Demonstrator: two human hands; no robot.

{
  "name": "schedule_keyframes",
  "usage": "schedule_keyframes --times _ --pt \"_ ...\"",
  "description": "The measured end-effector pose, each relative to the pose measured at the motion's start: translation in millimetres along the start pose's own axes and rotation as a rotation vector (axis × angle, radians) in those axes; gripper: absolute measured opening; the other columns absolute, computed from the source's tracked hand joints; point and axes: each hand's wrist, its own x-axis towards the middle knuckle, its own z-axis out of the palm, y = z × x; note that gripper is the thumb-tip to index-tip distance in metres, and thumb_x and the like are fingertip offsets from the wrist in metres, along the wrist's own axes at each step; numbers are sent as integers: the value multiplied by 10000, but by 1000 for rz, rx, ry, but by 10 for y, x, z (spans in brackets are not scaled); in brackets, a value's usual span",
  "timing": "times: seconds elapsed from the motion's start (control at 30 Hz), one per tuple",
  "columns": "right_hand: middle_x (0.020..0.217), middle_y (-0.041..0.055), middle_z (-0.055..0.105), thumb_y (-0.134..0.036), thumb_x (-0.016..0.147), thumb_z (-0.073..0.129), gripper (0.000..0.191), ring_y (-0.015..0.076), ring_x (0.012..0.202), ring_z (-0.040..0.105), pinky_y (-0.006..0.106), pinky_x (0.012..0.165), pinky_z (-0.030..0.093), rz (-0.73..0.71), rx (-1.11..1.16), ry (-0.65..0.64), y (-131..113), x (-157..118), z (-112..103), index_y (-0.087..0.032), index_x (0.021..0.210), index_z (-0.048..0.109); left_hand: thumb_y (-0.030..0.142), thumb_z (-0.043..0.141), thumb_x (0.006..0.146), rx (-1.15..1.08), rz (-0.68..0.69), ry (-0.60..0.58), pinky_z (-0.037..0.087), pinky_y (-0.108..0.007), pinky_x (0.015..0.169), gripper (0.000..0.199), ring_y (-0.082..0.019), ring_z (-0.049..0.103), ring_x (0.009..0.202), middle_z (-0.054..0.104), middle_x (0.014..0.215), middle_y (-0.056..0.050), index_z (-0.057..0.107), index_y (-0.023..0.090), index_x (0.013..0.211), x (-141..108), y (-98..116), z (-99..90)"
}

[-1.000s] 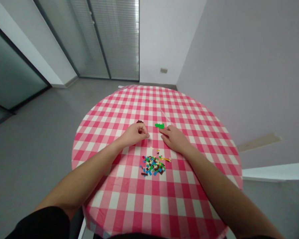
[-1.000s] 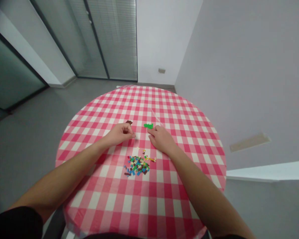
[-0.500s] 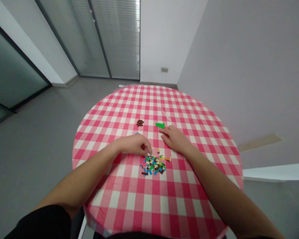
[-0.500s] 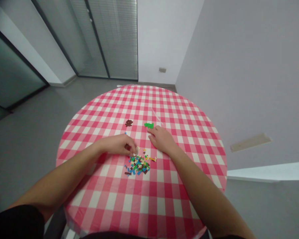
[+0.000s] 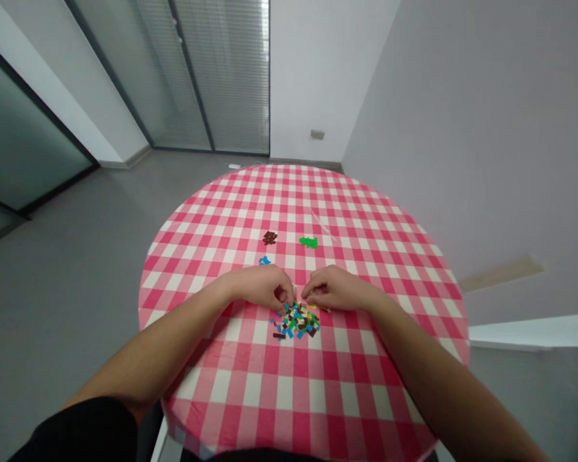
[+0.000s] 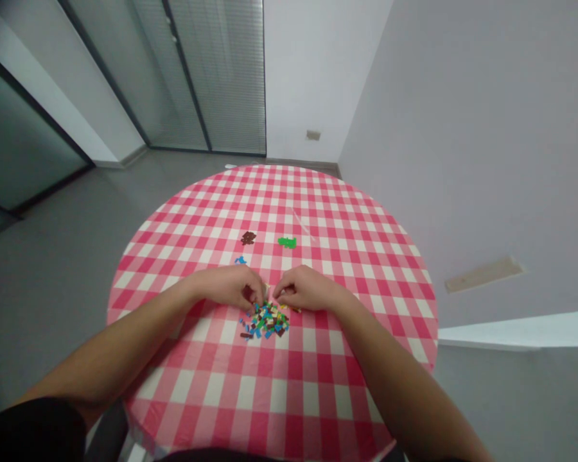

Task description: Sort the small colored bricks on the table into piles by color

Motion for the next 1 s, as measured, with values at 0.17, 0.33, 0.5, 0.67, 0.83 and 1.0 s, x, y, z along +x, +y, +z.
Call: schedule_keyframes --times 0.17,0.33,0.5,0.67,0.83,1.0 --pt "842 71 741 -192 827 623 221 147 679 633 243 632 445 -13 -65 -36 -42 9 2 -185 980 782 166 717 746 -14 -20 -21 415 -206 618 88 -110 599 659 709 798 -16 731 159 832 -1 -24 10" --pt "864 68 740 -183 843 627 223 146 717 637 242 661 452 -22 -96 -79 -37 -4 -5 -189 1010 775 160 700 750 -29 -17 -31 413 -208 631 51 -110 602 659 703 783 -7 724 165 795 1 -18 4" --pt "812 34 736 -172 827 655 191 144 711 642 240 658 452 -36 -82 -87 -65 -16 -7 -237 948 788 167 722 732 -28 -14 -39 398 -216 612 82 -111 589 645 701 782 -3 731 177 812 4 -4 6" --pt "798 35 720 -130 803 630 176 144 683 627 247 638 454 -14 -83 -75 -116 -24 -11 -211 858 777 174 735 714 8 -40 -50 388 -214 608 97 -108 578 643 694 767 7 723 182 809 7 15 7" --pt "799 39 703 -152 843 575 159 141 686 622 244 633 461 9 3 64 -47 -19 -18 -177 853 731 152 710 718 8 -46 -50 399 -220 621 44 -111 586 643 691 744 9 708 173 757 10 -2 20" --pt "876 61 721 -192 850 586 135 183 806 648 301 738 488 155 -126 491 216 31 -33 -185 870 719 128 695 718 -21 -34 -36 416 -233 641 44 -115 590 636 686 713 11 697 170 709 10 -17 29"
